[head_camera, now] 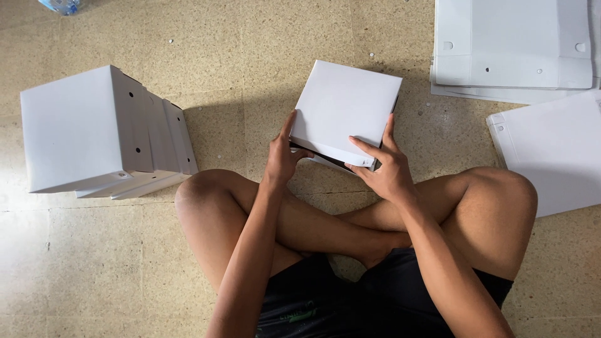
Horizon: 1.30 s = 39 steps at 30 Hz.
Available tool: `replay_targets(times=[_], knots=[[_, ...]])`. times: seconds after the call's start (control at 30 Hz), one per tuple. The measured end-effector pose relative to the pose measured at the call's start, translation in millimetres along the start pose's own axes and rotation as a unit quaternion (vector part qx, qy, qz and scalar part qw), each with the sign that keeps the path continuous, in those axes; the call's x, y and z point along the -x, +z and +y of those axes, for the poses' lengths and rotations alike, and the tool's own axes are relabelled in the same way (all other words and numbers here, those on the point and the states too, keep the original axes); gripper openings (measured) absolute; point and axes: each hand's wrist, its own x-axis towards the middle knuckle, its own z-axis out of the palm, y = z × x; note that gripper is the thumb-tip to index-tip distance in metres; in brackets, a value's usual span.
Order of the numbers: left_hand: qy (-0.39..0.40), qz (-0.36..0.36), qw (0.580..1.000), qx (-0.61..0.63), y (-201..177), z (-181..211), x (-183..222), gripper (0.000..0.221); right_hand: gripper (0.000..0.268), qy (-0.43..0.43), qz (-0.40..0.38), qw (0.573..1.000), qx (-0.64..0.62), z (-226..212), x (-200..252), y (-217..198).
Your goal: Assembling cardboard boxes by folding flaps and tucking them into slots while sitting on the floor.
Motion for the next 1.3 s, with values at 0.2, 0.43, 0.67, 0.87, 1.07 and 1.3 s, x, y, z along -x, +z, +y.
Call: replay_targets(times=[0.2, 0.43, 0.67, 0.87, 1.07, 1.3], knots=[[0.036, 0.017, 0.998, 0.049, 3.1, 3.8, 2.3, 0.098, 0.059, 0.012, -0.042, 0.999, -0.015, -8.1, -1.5, -12.1], [0.029, 0.100, 0.994, -0.018, 6.0, -23.5, -12.7, 0.081, 0.081, 0.047, -0.087, 0.995, -0.005, 18.5, 0.7, -1.4], [0.039, 0.077, 0.996, -0.025, 3.8, -5.7, -9.3, 0.075, 0.083, 0.038, -0.060, 0.997, 0.028, 24.3, -0.5, 6.2], [0.062, 0.076, 0.993, -0.068, 10.5, -10.5, -11.7, 0.081, 0.071, 0.013, -0.025, 0.995, 0.097, 31.1, -0.9, 9.7], [0.032, 0.074, 0.993, -0.081, 6.4, -16.3, -13.3, 0.081, 0.074, 0.075, -0.091, 0.990, -0.071, 21.3, -5.5, 0.4], [0.026, 0.047, 0.996, -0.074, 7.8, 4.7, -9.3, 0.108, 0.066, 0.037, -0.025, 0.998, -0.034, 36.0, -2.8, 10.1]])
